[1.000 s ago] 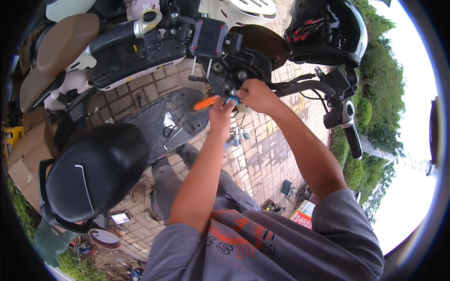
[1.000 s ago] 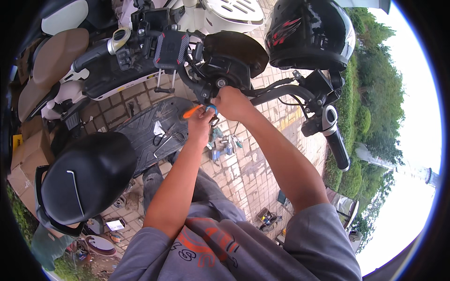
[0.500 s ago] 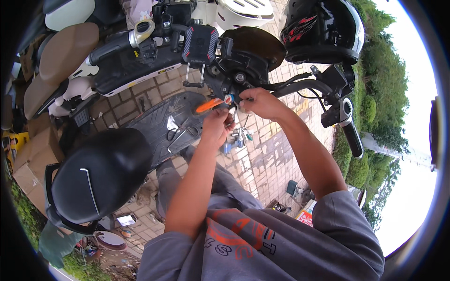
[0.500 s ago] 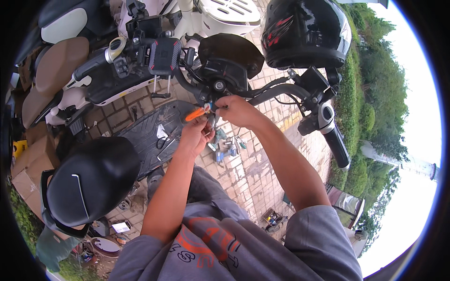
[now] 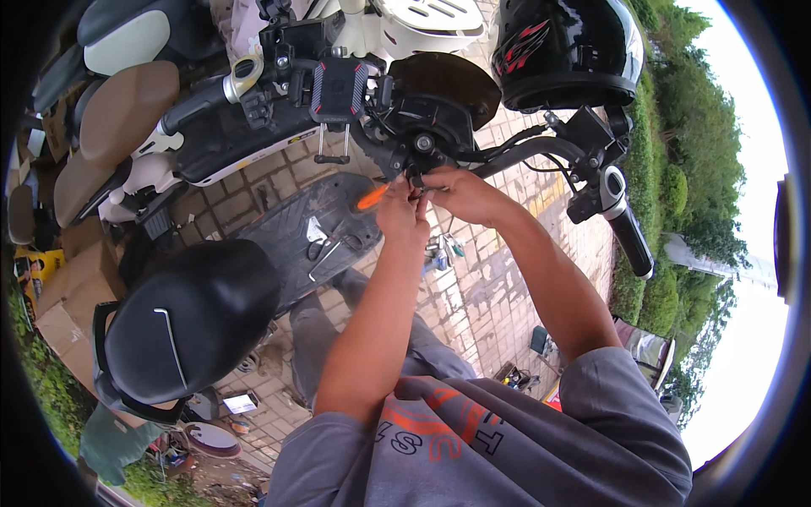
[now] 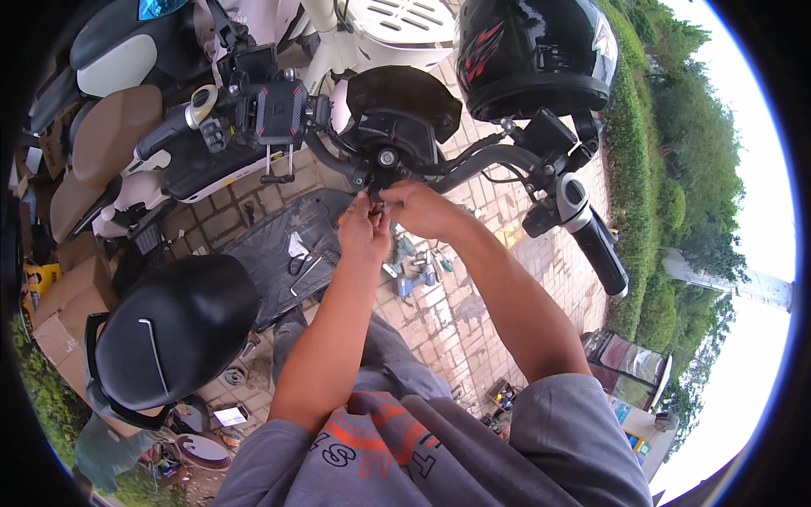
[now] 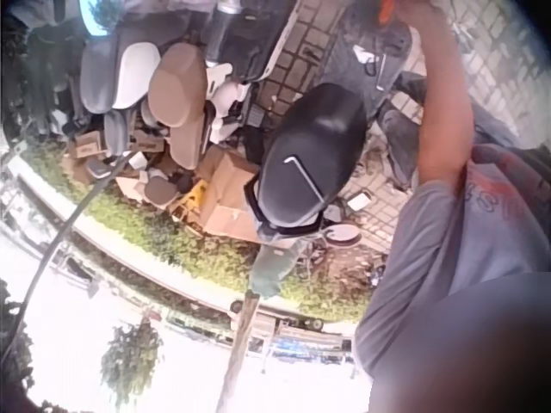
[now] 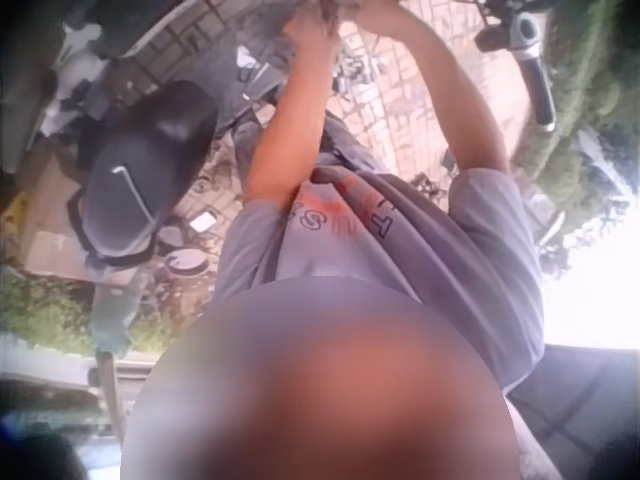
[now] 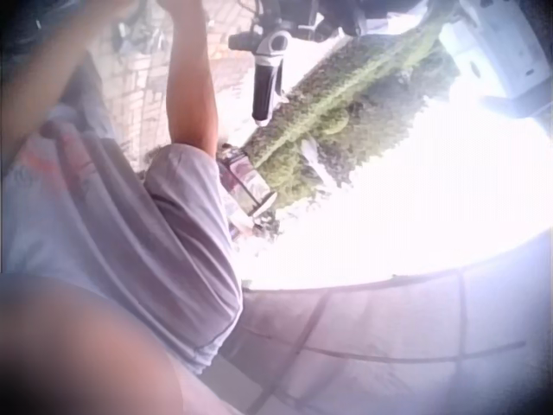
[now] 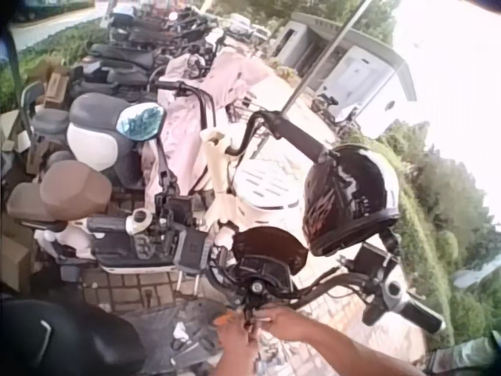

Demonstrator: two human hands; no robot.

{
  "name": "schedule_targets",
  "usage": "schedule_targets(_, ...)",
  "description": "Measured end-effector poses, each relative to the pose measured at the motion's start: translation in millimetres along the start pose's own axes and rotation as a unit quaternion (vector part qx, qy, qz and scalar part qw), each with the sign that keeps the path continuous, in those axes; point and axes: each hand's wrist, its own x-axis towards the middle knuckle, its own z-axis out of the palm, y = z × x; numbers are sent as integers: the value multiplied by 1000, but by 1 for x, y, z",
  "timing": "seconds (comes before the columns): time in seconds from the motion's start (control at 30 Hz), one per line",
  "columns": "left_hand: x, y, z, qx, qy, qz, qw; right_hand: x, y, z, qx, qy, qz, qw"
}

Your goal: The person works on the handlebar area of a white scooter, using an orange-handled screwdriver to loosen and tighten screws on the handlebar clamp and ignition assembly. They repeatedly adjust the handlebar position and tighten fasteners, then insert a key into the ignition and turn it.

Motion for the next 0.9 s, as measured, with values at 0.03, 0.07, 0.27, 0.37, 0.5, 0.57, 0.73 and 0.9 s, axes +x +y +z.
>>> schedule_targets(0.03, 1, -3, -3, 0, 0, -6, 1000, -2, 2, 1, -1, 4, -4, 1000)
schedule_targets(0.07, -2, -4, -1, -6, 2, -2, 1000, -5, 0, 2, -2, 6, -8, 1000)
schedule_targets(0.27, -30, 2, 1, 2, -44, -18, 999, -4, -1, -4, 75, -51, 56, 994)
schedule_targets(0.37, -16, -2, -7, 11, -86, 6, 996, -8, 12, 8, 34, 18, -28, 999)
schedule_targets(0.5, -1, -7, -1, 12, -53, -16, 998, -10, 10, 9, 27, 82, -51, 995)
schedule_targets(0.57, -3, -10, 7, 18, -13, -24, 999, -10, 11, 11, 17, 104, -57, 993)
schedule_targets(0.73, 19, -17, -11, 8, -119, 17, 993, -15, 8, 38, 20, 162, -56, 985)
schedule_targets(0.9, -16, 3, 15, 85, -80, -23, 993, -18, -2, 40, -138, 115, 20, 983)
